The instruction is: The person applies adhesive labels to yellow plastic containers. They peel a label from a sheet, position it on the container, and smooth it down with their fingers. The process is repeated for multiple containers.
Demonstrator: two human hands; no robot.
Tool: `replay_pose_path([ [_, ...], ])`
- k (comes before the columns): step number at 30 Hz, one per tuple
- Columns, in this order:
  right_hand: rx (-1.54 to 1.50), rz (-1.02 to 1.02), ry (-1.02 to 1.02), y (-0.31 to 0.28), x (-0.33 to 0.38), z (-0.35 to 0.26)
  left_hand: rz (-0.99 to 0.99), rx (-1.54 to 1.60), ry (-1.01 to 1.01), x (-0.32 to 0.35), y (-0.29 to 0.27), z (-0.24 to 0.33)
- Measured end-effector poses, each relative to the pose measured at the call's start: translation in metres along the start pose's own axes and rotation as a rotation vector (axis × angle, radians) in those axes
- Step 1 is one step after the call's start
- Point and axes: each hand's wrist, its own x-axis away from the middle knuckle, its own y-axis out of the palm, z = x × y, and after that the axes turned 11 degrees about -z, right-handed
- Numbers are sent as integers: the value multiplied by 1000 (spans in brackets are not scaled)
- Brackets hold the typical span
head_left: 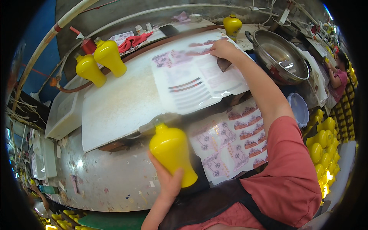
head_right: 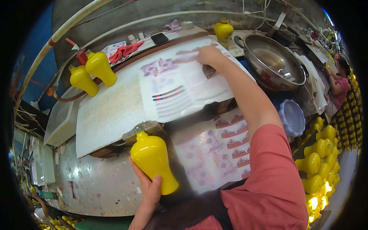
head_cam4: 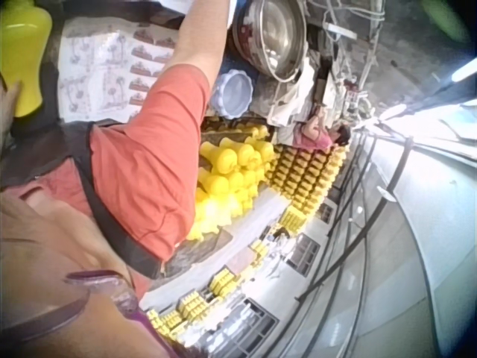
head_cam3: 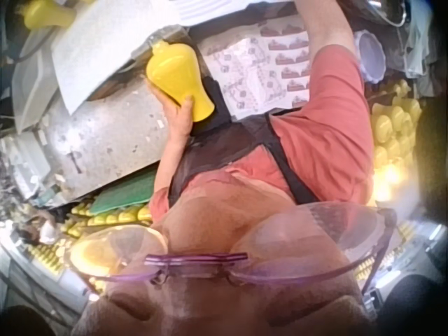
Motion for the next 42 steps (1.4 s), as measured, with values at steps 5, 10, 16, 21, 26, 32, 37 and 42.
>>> replay_pose_path([
  [5,-34,37,-61,1,3,-1,-29,-42,-31,0,-4,-6],
  [10,-192,97,-145,-8,19,-11,-31,-71,-33,-2,-6,-13],
  [16,-227,11,-170,-20,38,-47,-31,-14,-58,-3,-5,-9],
  [21,-175,28,-198,-16,31,-53,21,28,-10,-1,1,-3],
  [26,-235,82,-194,-1,10,-49,0,-52,4,-1,-3,-6],
  [32,-861,-158,-165,-33,45,-47,116,-300,127,-1,-2,0],
  [37,-937,-372,-281,-62,126,-71,126,-745,552,-19,-7,45],
  [42,-1089,-526,-529,-60,206,-105,-137,198,175,-53,26,87],
])
